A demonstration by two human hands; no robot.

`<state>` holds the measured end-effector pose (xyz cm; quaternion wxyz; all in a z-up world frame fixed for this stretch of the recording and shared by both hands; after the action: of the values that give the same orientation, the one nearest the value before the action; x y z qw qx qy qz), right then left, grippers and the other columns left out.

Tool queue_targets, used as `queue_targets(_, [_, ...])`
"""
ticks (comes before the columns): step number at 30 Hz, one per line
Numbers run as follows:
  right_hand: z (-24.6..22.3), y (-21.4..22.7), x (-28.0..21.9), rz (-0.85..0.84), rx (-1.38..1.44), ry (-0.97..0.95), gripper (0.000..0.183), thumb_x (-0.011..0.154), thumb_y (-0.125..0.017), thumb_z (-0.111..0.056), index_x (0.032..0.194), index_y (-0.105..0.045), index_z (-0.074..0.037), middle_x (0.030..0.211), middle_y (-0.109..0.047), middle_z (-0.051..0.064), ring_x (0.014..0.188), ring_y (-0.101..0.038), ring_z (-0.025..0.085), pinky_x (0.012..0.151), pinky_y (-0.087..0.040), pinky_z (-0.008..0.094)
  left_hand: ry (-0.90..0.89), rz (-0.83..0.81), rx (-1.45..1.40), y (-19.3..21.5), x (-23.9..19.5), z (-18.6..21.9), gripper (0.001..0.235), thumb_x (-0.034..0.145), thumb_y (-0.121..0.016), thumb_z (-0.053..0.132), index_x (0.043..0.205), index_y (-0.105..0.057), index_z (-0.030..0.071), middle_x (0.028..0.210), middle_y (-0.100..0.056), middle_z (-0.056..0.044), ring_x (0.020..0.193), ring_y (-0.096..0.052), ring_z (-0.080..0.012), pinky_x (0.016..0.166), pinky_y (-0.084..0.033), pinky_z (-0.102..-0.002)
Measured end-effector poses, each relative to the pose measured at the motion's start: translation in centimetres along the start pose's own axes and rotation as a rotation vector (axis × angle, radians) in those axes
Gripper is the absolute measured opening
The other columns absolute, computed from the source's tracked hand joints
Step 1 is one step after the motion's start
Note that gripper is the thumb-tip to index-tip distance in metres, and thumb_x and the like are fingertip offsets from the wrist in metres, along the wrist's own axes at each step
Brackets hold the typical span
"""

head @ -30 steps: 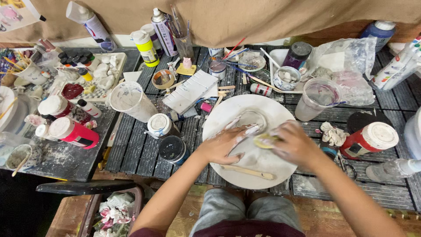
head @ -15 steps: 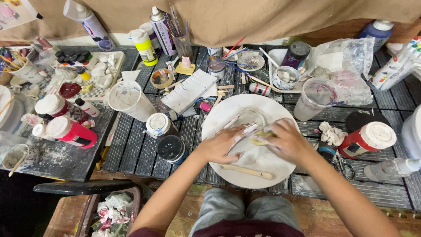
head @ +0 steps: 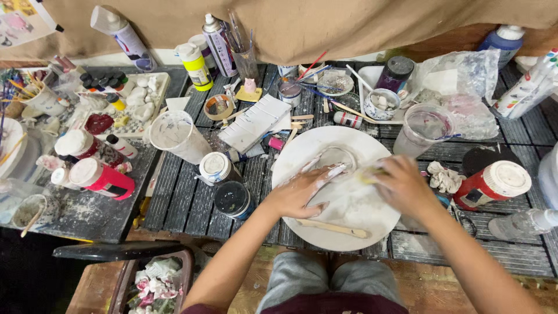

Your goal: The person shapes a lump of clay on a rotating pottery wheel using a wooden modeling tool and a yellow sponge. They smooth the exterior and interior surfaces, refine the rim, and periodically wipe the wheel head.

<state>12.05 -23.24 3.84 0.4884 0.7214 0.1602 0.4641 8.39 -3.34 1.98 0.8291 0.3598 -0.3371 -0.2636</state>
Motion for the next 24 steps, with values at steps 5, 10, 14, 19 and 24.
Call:
queue_targets(5, [2.5, 3.3, -1.4, 0.012, 0.016, -0.223, 0.042, 0.068, -0.083, -0.012, 0.109, -0.079, -0.019, 0.104, -0.063, 0.003, 0.103, -0.054, 0.03, 0.093, -0.045, 0.043, 0.168, 0.143, 0.004, 1.8, -0.3, 0.4, 0.08, 0.09, -0.059, 0.025, 0.161, -0.025, 0.009, 0.159, -0.047, -0.023, 0.148, -0.043, -0.0419, 0.126, -0.019, -0.053])
queue_targets(10, [-2.8, 1.3, 0.0, -0.044, 0.221, 0.036, 0.032, 0.071, -0.082, -0.023, 0.101, -0.077, -0.015, 0.107, -0.064, 0.002, 0.104, -0.057, 0.025, 0.094, -0.046, 0.04, 0.351, 0.631, -0.234, 4.1, -2.7, 0.0, 0.072, 0.094, -0.045, 0.006, 0.162, -0.022, 0.005, 0.155, -0.053, -0.02, 0.147, -0.05, -0.0388, 0.128, -0.03, -0.046])
queue_targets(14, [-6.4, -1.9, 2.1, -0.121, 0.148, 0.217, 0.034, 0.071, -0.081, -0.018, 0.103, -0.075, -0.009, 0.106, -0.065, 0.004, 0.102, -0.057, 0.026, 0.092, -0.045, 0.043, 0.354, 0.617, -0.153, 2.7, -2.4, 1.2, 0.07, 0.098, -0.049, 0.004, 0.161, -0.02, 0.001, 0.151, -0.058, -0.018, 0.142, -0.053, -0.0383, 0.125, -0.032, -0.044])
queue_targets(19, [-6.4, -1.6, 2.2, -0.131, -0.062, 0.27, 0.028, 0.072, -0.079, -0.015, 0.099, -0.074, -0.009, 0.106, -0.065, 0.005, 0.104, -0.058, 0.025, 0.095, -0.046, 0.043, 0.389, 0.608, -0.15, 2.0, -2.9, 1.9, 0.071, 0.095, -0.052, 0.006, 0.159, -0.022, 0.002, 0.146, -0.06, -0.019, 0.142, -0.052, -0.0354, 0.127, -0.024, -0.049])
queue_targets(24, [-5.4, -0.7, 2.2, -0.093, 0.034, 0.174, 0.032, 0.071, -0.08, -0.02, 0.1, -0.074, -0.01, 0.102, -0.066, 0.005, 0.097, -0.057, 0.026, 0.088, -0.044, 0.041, 0.483, 0.995, -0.721, 1.5, -4.6, 0.5, 0.064, 0.102, -0.04, 0.013, 0.16, -0.015, 0.004, 0.158, -0.041, -0.019, 0.148, -0.043, -0.0314, 0.12, -0.032, -0.047])
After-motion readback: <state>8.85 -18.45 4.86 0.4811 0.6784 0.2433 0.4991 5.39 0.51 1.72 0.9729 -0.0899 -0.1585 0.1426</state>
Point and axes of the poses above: each hand's wrist, its own x-axis towards the middle knuckle, its own y-axis out of the back of the hand, z = x × y, the point moved 8 cm from there along x, towards the middle knuckle
